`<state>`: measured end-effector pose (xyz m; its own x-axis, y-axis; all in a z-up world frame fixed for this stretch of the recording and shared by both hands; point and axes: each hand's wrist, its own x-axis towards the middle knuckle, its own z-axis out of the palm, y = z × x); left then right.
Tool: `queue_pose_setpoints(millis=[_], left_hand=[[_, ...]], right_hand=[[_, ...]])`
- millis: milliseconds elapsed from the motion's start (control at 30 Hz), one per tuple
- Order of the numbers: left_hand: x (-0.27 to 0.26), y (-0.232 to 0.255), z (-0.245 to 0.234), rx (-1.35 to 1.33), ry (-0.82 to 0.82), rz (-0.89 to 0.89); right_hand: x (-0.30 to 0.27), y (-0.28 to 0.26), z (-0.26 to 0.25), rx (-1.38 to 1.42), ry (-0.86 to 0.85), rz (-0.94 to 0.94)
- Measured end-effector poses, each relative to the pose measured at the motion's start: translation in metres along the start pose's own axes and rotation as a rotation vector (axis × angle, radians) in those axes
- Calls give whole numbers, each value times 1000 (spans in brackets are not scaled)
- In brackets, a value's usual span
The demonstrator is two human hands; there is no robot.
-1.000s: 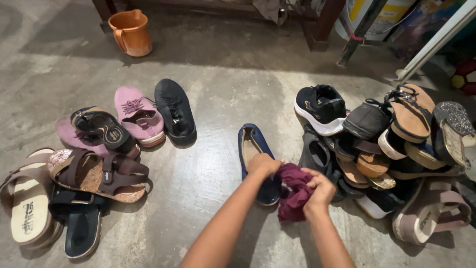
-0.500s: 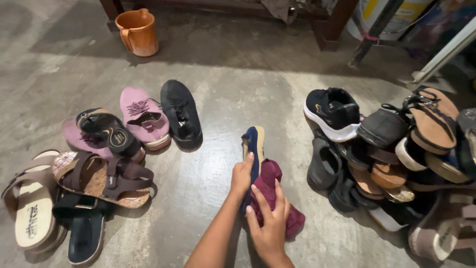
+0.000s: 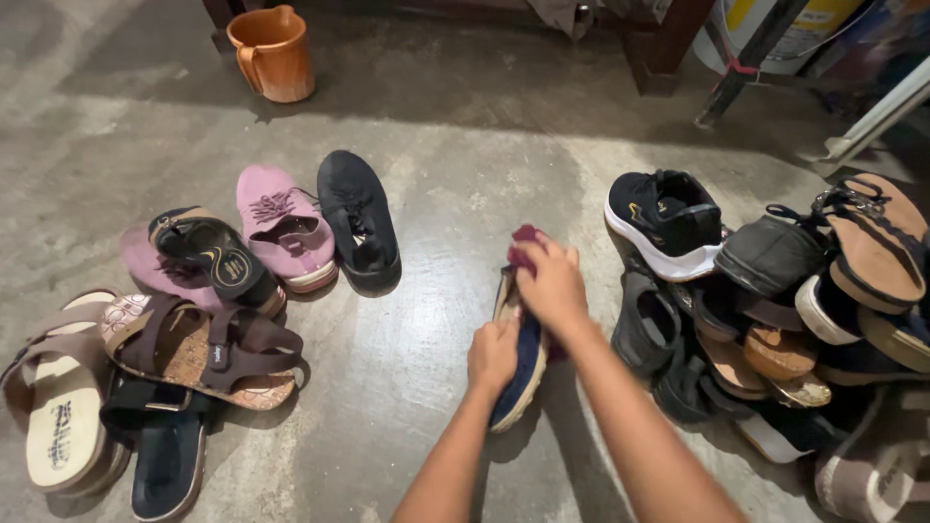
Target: The person wipes multiple pairs of shoes with a maroon cloth, handling each shoe individually. They clean sandals, flats, and sneakers, then place the cleaned shoes into a pile on the right side of the frame.
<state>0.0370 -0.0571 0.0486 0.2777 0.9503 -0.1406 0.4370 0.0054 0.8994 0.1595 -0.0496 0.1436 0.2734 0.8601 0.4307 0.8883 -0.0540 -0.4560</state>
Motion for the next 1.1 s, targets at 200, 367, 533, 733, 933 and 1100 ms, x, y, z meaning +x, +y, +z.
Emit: queue_pose_setpoints(millis=[200,367,533,733,933,1100], left_hand=[[-17,4,10,-6,71,31],[-15,23,9,-77,170,-173],[-1,85,-13,-667,418,-604],[-32,114,-89,-1712,-239,-465],[-56,120,-84,-2116,-892,92],[-51,132,-93,-1955,-940,139]], right_hand=[[-142,-40,-20,225,384,200],[-167,-31,-29,848,476,614],[-116,-2,-83,982,705,529],[-80,-58,-147,556,781,227],[-57,-107,-100,49,467,-62],[11,-77,-118,113,521,-94]])
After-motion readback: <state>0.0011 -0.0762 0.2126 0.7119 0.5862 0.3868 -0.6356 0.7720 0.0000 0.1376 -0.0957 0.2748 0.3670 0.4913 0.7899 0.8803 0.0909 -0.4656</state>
